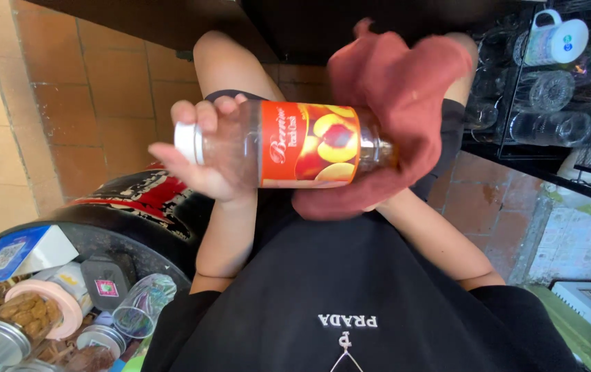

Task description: Wiping down plastic beverage bottles with a cloth.

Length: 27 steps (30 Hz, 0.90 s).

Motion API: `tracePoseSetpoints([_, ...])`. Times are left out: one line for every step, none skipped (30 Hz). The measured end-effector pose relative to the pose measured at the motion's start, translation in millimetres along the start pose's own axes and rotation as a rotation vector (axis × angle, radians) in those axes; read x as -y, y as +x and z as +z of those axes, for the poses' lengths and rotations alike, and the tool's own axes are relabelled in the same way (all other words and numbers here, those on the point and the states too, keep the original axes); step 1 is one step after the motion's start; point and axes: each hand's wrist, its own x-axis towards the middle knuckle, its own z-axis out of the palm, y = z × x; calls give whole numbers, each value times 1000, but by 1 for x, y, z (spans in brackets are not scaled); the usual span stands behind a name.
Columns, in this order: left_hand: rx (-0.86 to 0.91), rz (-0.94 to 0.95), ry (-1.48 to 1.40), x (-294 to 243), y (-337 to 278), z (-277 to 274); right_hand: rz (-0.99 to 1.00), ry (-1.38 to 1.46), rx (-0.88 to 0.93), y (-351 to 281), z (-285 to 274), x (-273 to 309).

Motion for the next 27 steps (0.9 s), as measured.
tracePoseSetpoints([-6, 2, 3, 1, 1, 7, 6, 5, 0, -4, 2, 0])
tracePoseSetpoints([-3, -25, -9, 2, 2, 15, -121, 179, -68, -8, 4, 0])
tracePoseSetpoints([5, -51, -22, 5, 5, 21, -252, 352, -134, -11, 6, -2])
tracePoseSetpoints([4, -48, -22, 7, 2, 7, -251, 355, -134, -15, 7, -5])
tracePoseSetpoints([45, -28, 60, 8, -3, -7, -162, 375, -161, -19, 10, -10])
tracePoseSetpoints([87, -10, 143, 9, -7, -21, -73, 394, -188, -23, 14, -14])
tracePoseSetpoints([87, -2, 145, 7, -2, -24, 11, 415, -213, -32, 13, -18])
tracePoseSetpoints([180, 22, 267, 6, 4, -27, 95, 436, -238, -38, 17, -21])
tracePoseSetpoints([271, 44, 389, 4, 10, -30, 180, 456, -263, -43, 27, -22])
tracePoseSetpoints([271, 51, 392, 0, 15, -20, 265, 475, -288, -56, 26, -12])
tracePoseSetpoints([340, 3, 434, -3, 19, -11, 352, 489, -313, -70, 24, -1])
tracePoseSetpoints([408, -47, 476, -6, 22, -2, 440, 503, -338, -82, 22, 10])
tracePoseSetpoints([406, -46, 478, 5, 23, -7, 528, 515, -364, -92, 18, 20])
tracePoseSetpoints([395, -40, 391, 17, 24, -12, 616, 526, -391, -102, 15, 30])
tracePoseSetpoints([386, -34, 304, 28, 26, -17, 702, 536, -417, -111, 12, 39])
tracePoseSetpoints([388, -34, 306, 30, 20, -14, 788, 546, -444, -117, 8, 47])
tracePoseSetpoints([328, -20, 330, 33, 14, -10, 873, 551, -472, -123, 4, 54])
tracePoseSetpoints([268, -6, 354, 35, 8, -7, 958, 555, -499, -129, -1, 62])
tracePoseSetpoints([271, -8, 351, 41, 5, -8, 1043, 558, -526, -133, -7, 67])
tracePoseSetpoints([233, -38, 436, 46, 1, -8, 1127, 559, -553, -137, -12, 73])
tracePoseSetpoints([189, -67, 520, 51, -4, -9, 1218, 562, -577, -140, -18, 80])
tracePoseSetpoints([186, -67, 518, 57, -14, -15, 1308, 562, -602, -141, -25, 86])
tracePoseSetpoints([185, -106, 490, 64, -22, -21, 1395, 565, -623, -142, -31, 89])
tracePoseSetpoints([183, -146, 462, 71, -30, -28, 1482, 565, -645, -143, -38, 93])
tracePoseSetpoints([181, -144, 463, 74, -43, -49, 1571, 566, -670, -142, -47, 97])
tracePoseSetpoints([160, -212, 529, 77, -56, -69, 1661, 565, -695, -141, -53, 100])
tracePoseSetpoints([138, -282, 594, 80, -71, -90, 1752, 562, -720, -139, -57, 105])
